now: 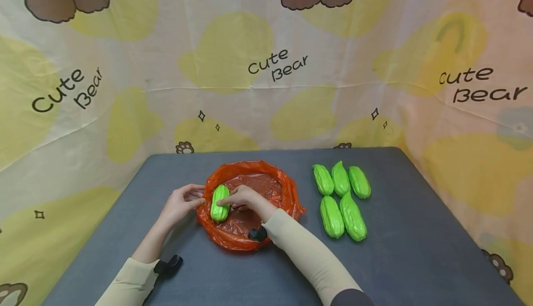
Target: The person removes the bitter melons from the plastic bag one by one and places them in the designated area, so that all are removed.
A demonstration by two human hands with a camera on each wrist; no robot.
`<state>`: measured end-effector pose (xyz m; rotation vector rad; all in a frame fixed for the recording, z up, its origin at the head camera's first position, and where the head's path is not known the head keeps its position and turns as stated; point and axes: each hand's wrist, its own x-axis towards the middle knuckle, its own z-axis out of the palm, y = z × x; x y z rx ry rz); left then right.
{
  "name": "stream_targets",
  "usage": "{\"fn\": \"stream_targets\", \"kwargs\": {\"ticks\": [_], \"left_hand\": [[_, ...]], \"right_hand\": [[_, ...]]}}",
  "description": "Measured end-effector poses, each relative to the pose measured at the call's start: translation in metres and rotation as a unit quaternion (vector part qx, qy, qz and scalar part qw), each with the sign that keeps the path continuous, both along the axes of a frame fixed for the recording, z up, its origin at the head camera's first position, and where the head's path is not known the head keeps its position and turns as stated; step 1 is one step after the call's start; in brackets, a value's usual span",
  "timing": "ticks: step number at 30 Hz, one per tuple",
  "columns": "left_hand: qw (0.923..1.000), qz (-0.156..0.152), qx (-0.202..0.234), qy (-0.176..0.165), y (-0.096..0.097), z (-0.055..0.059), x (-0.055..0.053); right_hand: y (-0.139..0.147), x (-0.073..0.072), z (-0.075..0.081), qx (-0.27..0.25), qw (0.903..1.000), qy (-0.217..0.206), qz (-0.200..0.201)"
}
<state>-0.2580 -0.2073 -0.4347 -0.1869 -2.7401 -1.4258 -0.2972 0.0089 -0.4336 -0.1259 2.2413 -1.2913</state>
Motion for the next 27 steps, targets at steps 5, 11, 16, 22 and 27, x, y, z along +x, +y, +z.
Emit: {"fn": "stream_targets", "kwargs": {"ticks": [5, 11, 16, 22, 27], "left_hand": [[1.0, -0.001, -0.001, -0.001, 0.0, 0.002, 0.0], [1.0, -0.001, 0.003, 0.002, 0.001, 0.001, -0.001], [1.0, 0.005, -0.002, 0.005, 0.0, 0.0, -0.001], [0.9999, 0.005, -0.005, 0.009, 0.001, 0.0, 0.001], [1.0, 0.007, 0.0, 0.007, 0.001, 0.0, 0.002]], "right_hand": [[0.001, -0.002, 0.0, -0.004, 1.0, -0.006, -0.002], [0.002, -0.003, 0.003, 0.005, 0.9998, -0.013, -0.011], [0.003, -0.005, 0.006, -0.013, 0.9992, -0.032, -0.018], [0.006, -0.004, 0.012, -0.048, 0.9968, -0.056, -0.031], [0.011, -0.004, 0.017, -0.078, 0.9948, -0.061, -0.024]]}}
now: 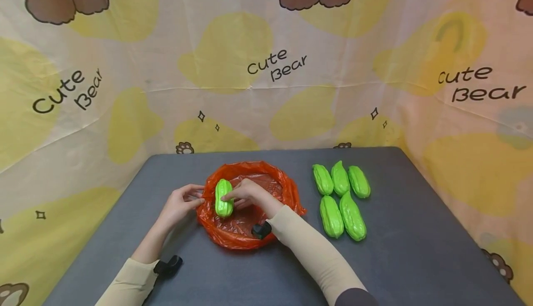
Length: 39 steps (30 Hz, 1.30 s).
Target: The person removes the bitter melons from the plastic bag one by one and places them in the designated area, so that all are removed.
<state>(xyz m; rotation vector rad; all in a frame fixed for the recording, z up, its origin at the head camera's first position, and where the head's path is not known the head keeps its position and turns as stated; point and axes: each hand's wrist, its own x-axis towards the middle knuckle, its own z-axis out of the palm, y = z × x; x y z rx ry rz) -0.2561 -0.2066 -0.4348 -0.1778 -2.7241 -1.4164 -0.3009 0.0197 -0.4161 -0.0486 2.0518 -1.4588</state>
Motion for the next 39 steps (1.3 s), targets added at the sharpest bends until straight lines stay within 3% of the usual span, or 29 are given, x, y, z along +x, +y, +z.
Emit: {"fn": "stream_targets", "kwargs": {"ticks": [9, 19, 39], "left_hand": [[1.0, -0.003, 0.001, 0.0, 0.0, -0.001, 0.002], [1.0, -0.004, 0.001, 0.001, 0.0, 0.0, 0.001], [0.9999, -0.008, 0.007, 0.002, 0.0, 0.001, 0.001]], "right_hand": [[0.011, 0.008, 0.015, -0.034, 0.9993, -0.009, 0.008], [0.028, 0.014, 0.029, -0.028, 0.9984, 0.037, 0.032], [0.055, 0.025, 0.049, 0.004, 0.9964, 0.081, 0.025]]}}
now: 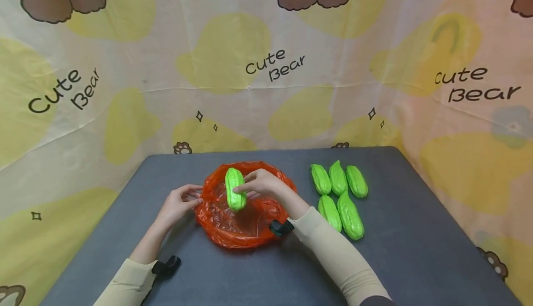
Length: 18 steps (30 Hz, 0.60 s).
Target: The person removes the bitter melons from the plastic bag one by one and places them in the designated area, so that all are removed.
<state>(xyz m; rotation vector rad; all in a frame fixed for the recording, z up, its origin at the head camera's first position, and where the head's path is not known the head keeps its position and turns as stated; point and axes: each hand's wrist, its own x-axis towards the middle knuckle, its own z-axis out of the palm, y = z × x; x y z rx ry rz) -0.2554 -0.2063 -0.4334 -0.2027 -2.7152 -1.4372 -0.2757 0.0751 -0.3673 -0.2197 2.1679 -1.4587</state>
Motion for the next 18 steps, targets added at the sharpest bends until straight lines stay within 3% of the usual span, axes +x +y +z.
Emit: {"fn": "stream_targets", "kwargs": {"ticks": [18], "left_hand": [[0.9999, 0.001, -0.01, -0.003, 0.001, 0.0, -0.001]], "right_hand": [[0.031, 0.008, 0.01, -0.003, 0.9998, 0.017, -0.009]]}}
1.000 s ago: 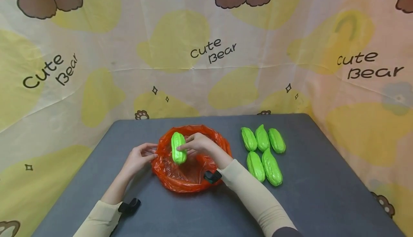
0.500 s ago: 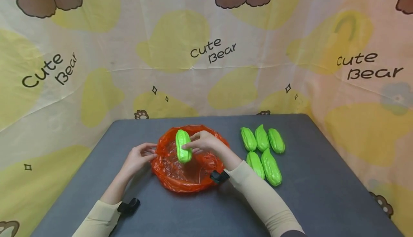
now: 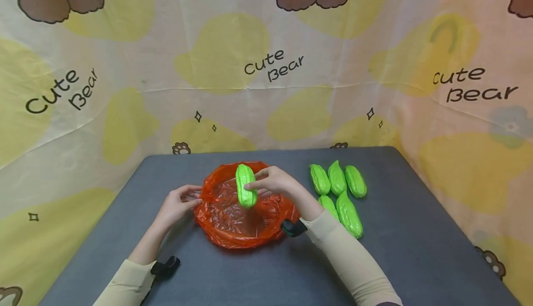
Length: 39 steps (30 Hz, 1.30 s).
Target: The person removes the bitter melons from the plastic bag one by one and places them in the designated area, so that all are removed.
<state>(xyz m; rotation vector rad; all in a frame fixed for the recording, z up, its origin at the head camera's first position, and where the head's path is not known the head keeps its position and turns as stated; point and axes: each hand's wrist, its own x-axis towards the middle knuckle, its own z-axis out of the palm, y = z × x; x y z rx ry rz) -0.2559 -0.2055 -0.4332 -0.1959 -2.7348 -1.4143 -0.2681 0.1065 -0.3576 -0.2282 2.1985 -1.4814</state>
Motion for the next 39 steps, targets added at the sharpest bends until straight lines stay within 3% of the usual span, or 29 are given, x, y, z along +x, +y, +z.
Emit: {"fn": "stream_targets", "kwargs": {"ticks": [6, 39], "left_hand": [[1.0, 0.0, -0.003, 0.0, 0.0, -0.001, 0.0], [1.0, 0.005, 0.0, -0.006, 0.0, -0.001, 0.0]], "right_hand": [[0.014, 0.002, 0.0, 0.017, 0.9998, 0.01, -0.003], [0.092, 0.016, 0.006, 0.007, 0.9997, 0.014, -0.019]]}}
